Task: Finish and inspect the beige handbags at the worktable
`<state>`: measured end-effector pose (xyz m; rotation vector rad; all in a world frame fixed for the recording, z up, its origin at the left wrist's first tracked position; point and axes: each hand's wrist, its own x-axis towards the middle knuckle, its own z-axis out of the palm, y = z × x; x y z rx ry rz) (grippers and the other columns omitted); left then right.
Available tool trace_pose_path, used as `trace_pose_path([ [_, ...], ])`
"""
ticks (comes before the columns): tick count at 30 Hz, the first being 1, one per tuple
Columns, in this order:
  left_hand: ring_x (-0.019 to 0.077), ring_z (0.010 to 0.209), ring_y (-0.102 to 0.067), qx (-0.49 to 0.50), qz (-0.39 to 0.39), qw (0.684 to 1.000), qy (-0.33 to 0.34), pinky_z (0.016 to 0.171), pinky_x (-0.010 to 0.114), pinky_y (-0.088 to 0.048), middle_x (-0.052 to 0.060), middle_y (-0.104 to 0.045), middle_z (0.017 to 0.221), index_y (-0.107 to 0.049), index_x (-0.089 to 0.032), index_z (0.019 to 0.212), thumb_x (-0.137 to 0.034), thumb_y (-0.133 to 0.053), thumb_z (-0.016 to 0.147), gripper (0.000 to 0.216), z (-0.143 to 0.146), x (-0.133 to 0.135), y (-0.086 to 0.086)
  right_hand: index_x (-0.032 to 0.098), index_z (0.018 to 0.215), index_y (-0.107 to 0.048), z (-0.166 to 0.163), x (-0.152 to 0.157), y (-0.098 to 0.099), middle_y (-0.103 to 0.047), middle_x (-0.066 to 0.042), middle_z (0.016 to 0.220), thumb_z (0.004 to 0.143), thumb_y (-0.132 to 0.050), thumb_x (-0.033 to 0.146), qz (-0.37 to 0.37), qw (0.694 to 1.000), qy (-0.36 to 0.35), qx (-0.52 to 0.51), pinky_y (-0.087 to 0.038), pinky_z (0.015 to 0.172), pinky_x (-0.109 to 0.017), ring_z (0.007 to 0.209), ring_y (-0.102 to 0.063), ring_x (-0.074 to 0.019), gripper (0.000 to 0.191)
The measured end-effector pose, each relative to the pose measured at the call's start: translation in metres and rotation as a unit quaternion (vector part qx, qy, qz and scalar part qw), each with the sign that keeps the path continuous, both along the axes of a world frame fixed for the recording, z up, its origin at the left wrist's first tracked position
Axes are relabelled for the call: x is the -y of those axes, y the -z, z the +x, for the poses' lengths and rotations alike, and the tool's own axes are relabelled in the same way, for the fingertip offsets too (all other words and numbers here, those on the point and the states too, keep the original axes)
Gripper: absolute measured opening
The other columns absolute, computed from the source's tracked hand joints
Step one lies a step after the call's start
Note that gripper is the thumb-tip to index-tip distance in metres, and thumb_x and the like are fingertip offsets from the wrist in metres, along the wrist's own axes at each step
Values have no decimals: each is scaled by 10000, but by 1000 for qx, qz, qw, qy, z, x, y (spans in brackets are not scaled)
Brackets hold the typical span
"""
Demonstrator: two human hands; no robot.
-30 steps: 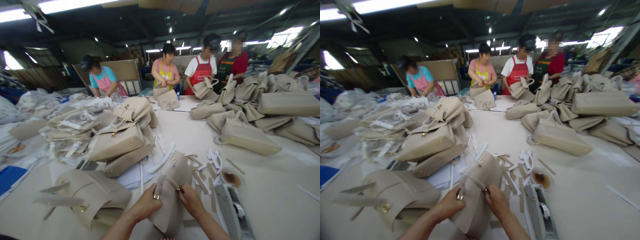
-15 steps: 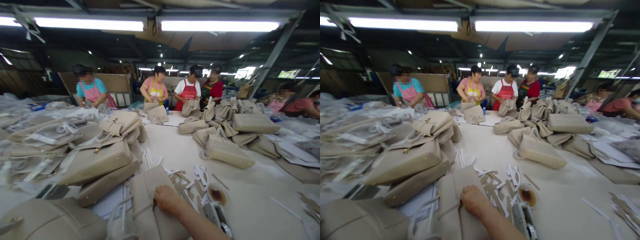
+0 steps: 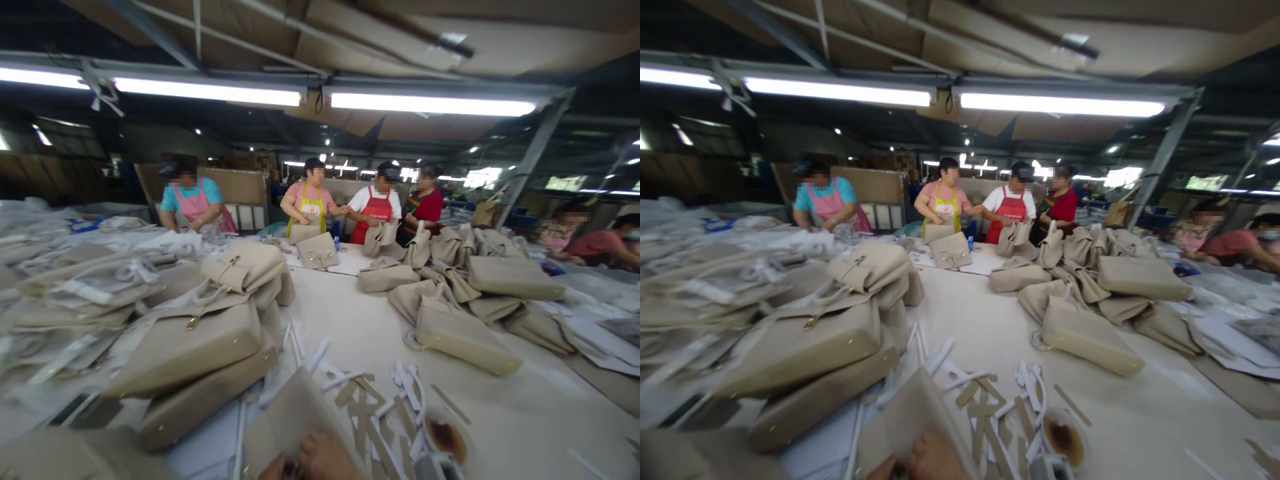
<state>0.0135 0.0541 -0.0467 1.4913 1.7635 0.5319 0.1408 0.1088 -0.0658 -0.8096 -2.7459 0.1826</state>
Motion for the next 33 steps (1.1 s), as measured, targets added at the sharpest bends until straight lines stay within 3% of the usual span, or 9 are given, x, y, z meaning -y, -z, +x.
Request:
trace_pose_path([
  [3, 238, 916, -571, -24, -5, 999, -40, 809, 329, -396, 72, -646, 930, -577, -179, 867, -234, -499, 754, 148, -5, 15, 20, 171, 776, -599, 10, 9, 1, -611, -22, 797, 844, -495, 135, -12, 999, 11, 32, -378, 650, -281, 785, -508, -179, 130],
  [8, 171, 852, -554, -59, -32, 996, -66, 750, 249, -376, 23, -635, 901, -587, -187, 895, -255, -544, 736, 178, -5, 17, 41, 174, 805, -600, 18, 7, 1, -582, -50, 895, 852, -491, 156, -37, 998, 12, 55, -341, 777, -341, 876, -479, -200, 120],
  [17, 152, 839, -561, -87, -24, 993, -74, 725, 232, -375, 11, -632, 916, -555, -205, 933, -278, -511, 780, 175, 0, 23, 34, 203, 808, -622, 16, 6, -7, -579, -37, 915, 857, -497, 194, -19, 995, 18, 92, -312, 786, -345, 899, -468, -200, 135],
  [24, 169, 816, -571, -98, -31, 993, -57, 692, 256, -372, 26, -646, 891, -559, -200, 890, -281, -472, 808, 144, 13, 10, 33, 195, 792, -641, 10, 6, -10, -594, -50, 930, 843, -506, 185, -7, 993, 38, 113, -320, 786, -350, 908, -477, -207, 144],
  [33, 135, 759, -553, -68, -43, 995, -52, 635, 216, -363, -3, -628, 818, -554, -198, 878, -316, -521, 785, 154, 5, 10, 56, 190, 883, -626, 13, 2, -18, -479, -76, 1306, 844, -464, 154, -6, 989, 103, 105, -214, 1003, -408, 1200, -371, -219, 171],
])
